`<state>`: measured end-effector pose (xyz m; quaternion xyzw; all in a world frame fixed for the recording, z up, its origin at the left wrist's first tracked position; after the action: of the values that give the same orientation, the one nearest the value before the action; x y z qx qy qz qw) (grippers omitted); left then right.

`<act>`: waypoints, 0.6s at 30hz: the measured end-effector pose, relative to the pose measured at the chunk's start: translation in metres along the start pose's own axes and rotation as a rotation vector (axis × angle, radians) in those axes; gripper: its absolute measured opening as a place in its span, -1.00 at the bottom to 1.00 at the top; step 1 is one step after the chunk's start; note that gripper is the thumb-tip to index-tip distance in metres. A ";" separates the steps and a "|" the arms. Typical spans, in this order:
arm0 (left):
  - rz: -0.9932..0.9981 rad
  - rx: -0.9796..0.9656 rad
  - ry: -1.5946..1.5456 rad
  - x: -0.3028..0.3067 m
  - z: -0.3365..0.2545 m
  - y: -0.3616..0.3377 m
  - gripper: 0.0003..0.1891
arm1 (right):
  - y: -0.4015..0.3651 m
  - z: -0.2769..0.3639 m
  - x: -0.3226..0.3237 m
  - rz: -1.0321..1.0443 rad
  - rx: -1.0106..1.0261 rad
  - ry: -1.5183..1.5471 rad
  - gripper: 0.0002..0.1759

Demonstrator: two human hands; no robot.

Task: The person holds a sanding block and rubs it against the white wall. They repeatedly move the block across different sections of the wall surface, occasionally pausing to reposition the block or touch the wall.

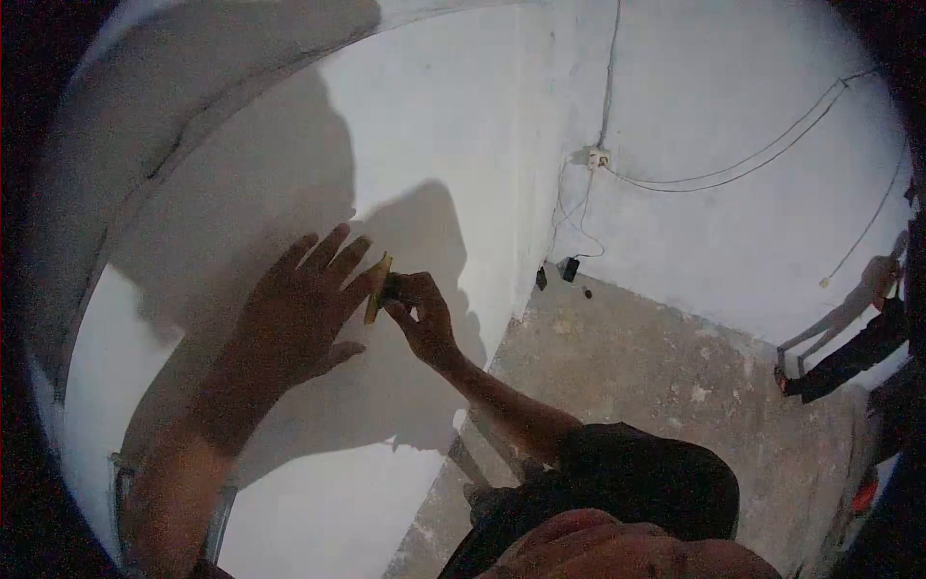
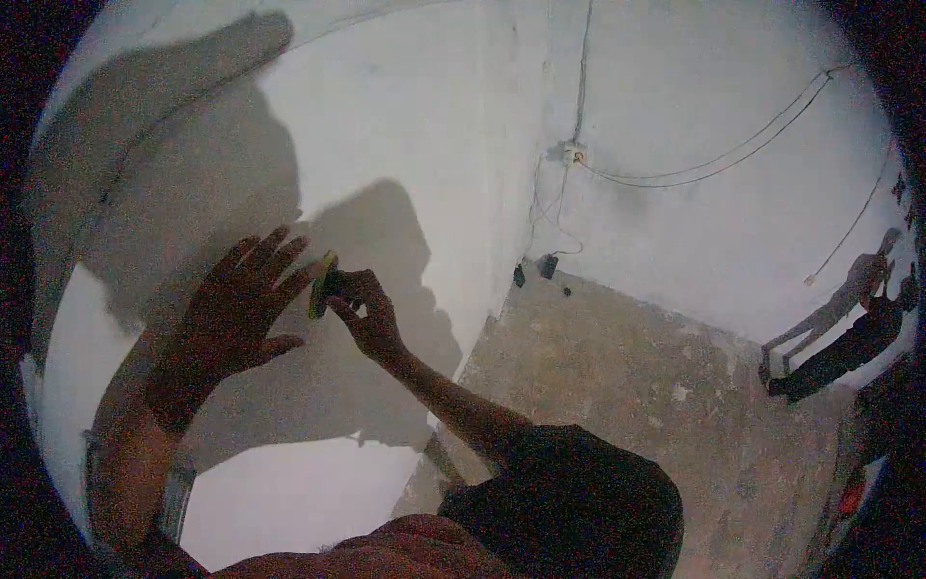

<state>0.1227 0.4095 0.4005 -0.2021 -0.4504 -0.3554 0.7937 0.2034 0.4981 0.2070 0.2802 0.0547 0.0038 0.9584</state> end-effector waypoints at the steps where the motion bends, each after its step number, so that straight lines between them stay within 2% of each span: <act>1: 0.000 0.001 -0.001 0.002 -0.001 0.000 -0.11 | -0.001 0.000 0.003 0.001 -0.001 0.000 -0.67; 3: 0.004 -0.016 -0.123 0.009 -0.002 0.003 0.03 | -0.003 0.010 0.002 0.147 0.087 0.028 -0.66; 6: -0.028 -0.081 -0.235 0.020 -0.008 0.006 0.07 | -0.009 0.015 0.005 0.256 0.065 0.108 -0.59; 9: -0.089 -0.117 -0.248 0.028 -0.012 0.006 0.12 | -0.014 0.021 0.008 0.306 0.036 0.187 -0.53; 12: -0.086 -0.104 -0.349 0.022 -0.011 0.004 0.11 | -0.019 0.026 0.009 0.354 0.045 0.091 -0.51; 16: -0.090 -0.134 -0.411 0.023 -0.014 0.002 0.10 | -0.021 0.035 0.007 0.341 0.062 0.137 -0.59; 18: -0.103 -0.149 -0.394 0.023 -0.015 0.002 0.09 | -0.021 0.030 0.006 0.358 -0.010 0.214 -0.56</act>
<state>0.1405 0.3922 0.4127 -0.3023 -0.5792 -0.3813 0.6540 0.2118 0.4641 0.2205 0.2785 0.1053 0.2041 0.9326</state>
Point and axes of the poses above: each hand's wrist, its own y-axis towards the middle knuckle, its own x-axis out of the back of the hand, z = x × y, the point moved 7 cm from there along y, towards the middle knuckle, and after that the axes turned 4 degrees about -x, right-handed, at the moved point
